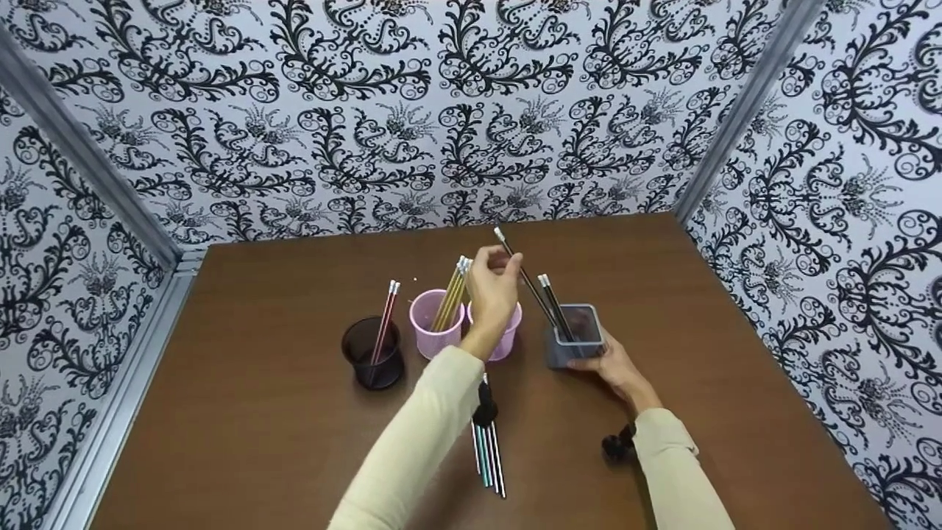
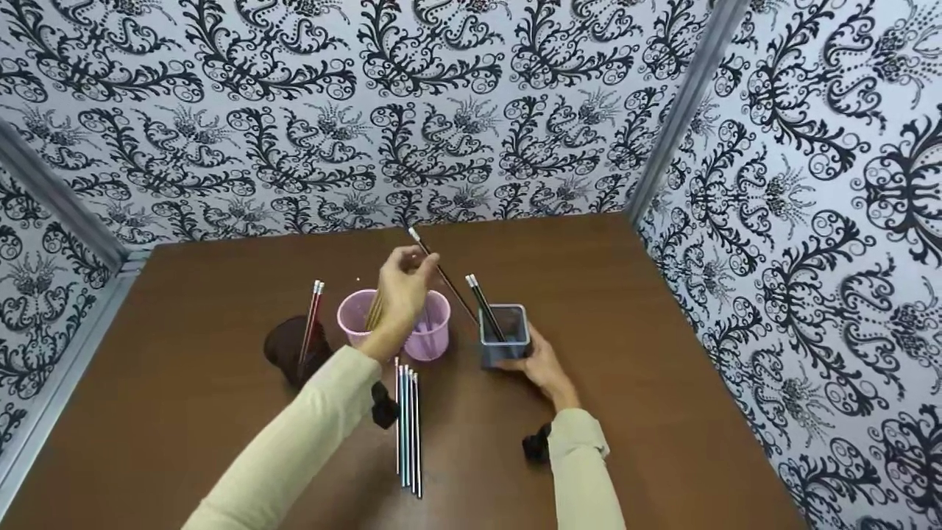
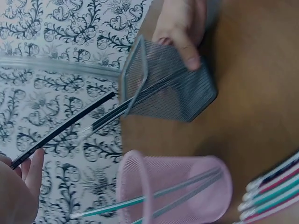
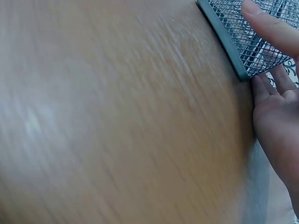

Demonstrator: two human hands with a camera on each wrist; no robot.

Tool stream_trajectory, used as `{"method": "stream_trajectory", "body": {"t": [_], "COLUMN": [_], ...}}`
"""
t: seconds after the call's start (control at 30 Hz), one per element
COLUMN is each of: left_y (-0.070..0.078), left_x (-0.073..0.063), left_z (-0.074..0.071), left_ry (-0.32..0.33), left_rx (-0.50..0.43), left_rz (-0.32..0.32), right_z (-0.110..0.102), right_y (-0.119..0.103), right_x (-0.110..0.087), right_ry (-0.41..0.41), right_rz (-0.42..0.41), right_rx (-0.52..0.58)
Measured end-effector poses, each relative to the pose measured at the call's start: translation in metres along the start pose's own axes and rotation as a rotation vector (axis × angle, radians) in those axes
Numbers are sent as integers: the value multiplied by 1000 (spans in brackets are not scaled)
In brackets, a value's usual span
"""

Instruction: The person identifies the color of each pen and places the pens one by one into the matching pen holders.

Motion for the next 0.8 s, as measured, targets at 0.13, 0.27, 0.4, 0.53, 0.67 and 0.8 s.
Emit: {"method": "stream_trajectory", "body": {"t": [0.13, 0.27, 0.4, 0.53, 0.67, 0.8], "left_y": [-16, -30, -43, -56, -67, -71], "left_x": [-2, -6, -10, -13, -14, -17], "left_z": [7, 17, 22, 24, 28, 36], "left_ry": [56, 55, 61, 86, 62, 6], "left_rx": [41, 36, 44, 88, 74, 73], "left_rz": [-47, -82, -85, -97, -98, -58], "right_z": [0, -4, -5, -4, -4, -4], "right_y": [1, 2, 2, 2, 3, 4], "right_x": [2, 1, 1, 1, 0, -1], "right_ry": [5, 22, 27, 18, 13, 28], "right_rz": [-2, 14, 13, 14, 28, 23], "right_rx": [18, -8, -33, -36, -34, -37]}}
Point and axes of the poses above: each hand's wrist, its own x-axis towards the middle knuckle, its own z-axis out of the palm, y = z × x, the point moved 6 cm from there along x, towards the middle knuckle, and after that the axes turned 15 degrees about -z, right-handed, at the moved point
